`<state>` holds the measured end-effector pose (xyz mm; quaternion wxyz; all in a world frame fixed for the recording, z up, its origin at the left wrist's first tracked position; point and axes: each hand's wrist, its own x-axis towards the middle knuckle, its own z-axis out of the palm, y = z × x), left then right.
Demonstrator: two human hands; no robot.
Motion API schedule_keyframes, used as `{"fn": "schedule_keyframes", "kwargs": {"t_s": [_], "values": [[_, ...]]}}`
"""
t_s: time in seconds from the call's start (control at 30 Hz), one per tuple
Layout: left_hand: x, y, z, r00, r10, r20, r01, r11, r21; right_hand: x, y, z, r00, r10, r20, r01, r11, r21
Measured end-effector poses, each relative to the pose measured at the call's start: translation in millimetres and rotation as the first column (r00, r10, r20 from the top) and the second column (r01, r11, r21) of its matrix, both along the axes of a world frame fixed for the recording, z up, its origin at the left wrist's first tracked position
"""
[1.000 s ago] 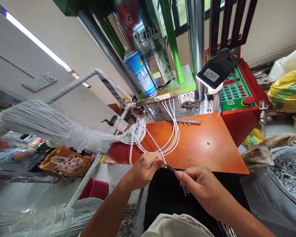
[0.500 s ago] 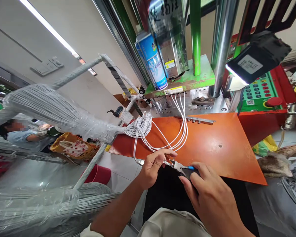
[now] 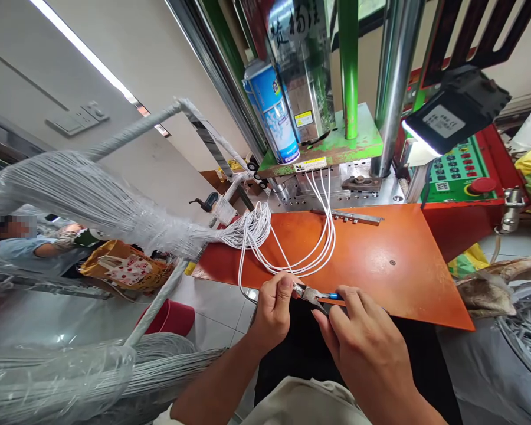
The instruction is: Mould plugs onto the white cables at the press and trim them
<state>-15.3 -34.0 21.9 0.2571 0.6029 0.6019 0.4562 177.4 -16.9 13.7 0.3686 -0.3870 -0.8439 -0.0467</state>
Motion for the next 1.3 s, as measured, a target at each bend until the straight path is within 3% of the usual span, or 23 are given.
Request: {"fn": "schedule_keyframes", "kwargs": {"t_s": [0.27,0.4,0.5,0.53,0.57,0.63,0.67,0.7,0.73,0.8,0.83,0.87,0.9,1.0,1.13,1.23,1.27,1.3], "values": [[1.5,2.4,3.6,0.996,-0.084,0.034,0.083,0.996,0.014,4.5,0.0,0.1,0.997,0.01,0.07,-0.008,1.0,-0.02],[-1.8,2.5,3.0,0.99,-0.112,0.085,0.114,0.993,-0.021,3.9,2.6,-2.1,0.999,0.044,0.009,-0.044,0.999,-0.022],[-8.2,4.5,3.4,0.98,-0.174,0.096,0.178,0.983,-0.034,8.7,8.1,-5.8,0.986,0.118,-0.119,-0.143,0.964,-0.224],[-10.6,5.6,4.0,0.971,-0.208,0.12,0.214,0.976,-0.037,11.2,10.5,-6.5,0.974,0.149,-0.171,-0.203,0.909,-0.364],[-12.9,6.8,4.8,0.958,-0.245,0.149,0.253,0.967,-0.037,13.6,12.8,-6.8,0.955,0.189,-0.228,-0.284,0.803,-0.524],[-16.2,9.1,6.3,0.932,-0.303,0.2,0.314,0.949,-0.023,17.0,16.3,-6.3,0.904,0.25,-0.347,-0.427,0.485,-0.763],[-17.0,9.9,6.6,0.926,-0.313,0.212,0.323,0.946,-0.017,17.4,16.9,-5.8,0.887,0.258,-0.384,-0.458,0.369,-0.809],[-17.2,10.5,6.6,0.928,-0.307,0.21,0.317,0.948,-0.016,16.8,16.5,-5.3,0.886,0.252,-0.39,-0.459,0.347,-0.818],[-16.8,10.7,6.1,0.939,-0.286,0.194,0.295,0.955,-0.022,15.2,15.1,-5.0,0.902,0.231,-0.365,-0.431,0.429,-0.794],[-14.5,10.6,4.2,0.967,-0.217,0.13,0.223,0.974,-0.03,10.1,10.5,-4.8,0.957,0.144,-0.254,-0.274,0.742,-0.612],[-12.9,10.4,3.0,0.978,-0.187,0.096,0.19,0.981,-0.028,7.1,7.9,-4.9,0.977,0.091,-0.194,-0.173,0.867,-0.467],[-11.0,10.3,1.9,0.984,-0.166,0.065,0.168,0.986,-0.018,4.3,5.5,-5.0,0.989,0.044,-0.142,-0.089,0.941,-0.327],[-9.1,10.2,1.0,0.988,-0.152,0.033,0.153,0.988,-0.003,1.8,3.7,-4.9,0.995,0.004,-0.1,-0.025,0.976,-0.215],[-4.4,10.7,0.3,0.991,-0.125,-0.045,0.127,0.991,0.045,-3.1,1.5,-3.4,0.998,-0.056,-0.016,0.055,0.997,-0.053],[-3.4,11.6,1.5,0.99,-0.117,-0.078,0.123,0.99,0.076,-4.0,2.8,-2.8,0.999,-0.042,0.011,0.042,0.999,-0.021],[-6.8,12.3,2.5,0.983,-0.169,-0.07,0.174,0.982,0.076,0.0,5.0,-6.5,0.997,0.013,-0.082,-0.026,0.987,-0.161],[-8.4,12.7,2.9,0.98,-0.192,-0.058,0.196,0.978,0.072,2.4,6.4,-7.7,0.989,0.041,-0.141,-0.079,0.957,-0.278],[-9.9,13.3,3.5,0.975,-0.218,-0.035,0.22,0.973,0.063,5.2,8.2,-8.3,0.974,0.074,-0.215,-0.162,0.89,-0.427]]}}
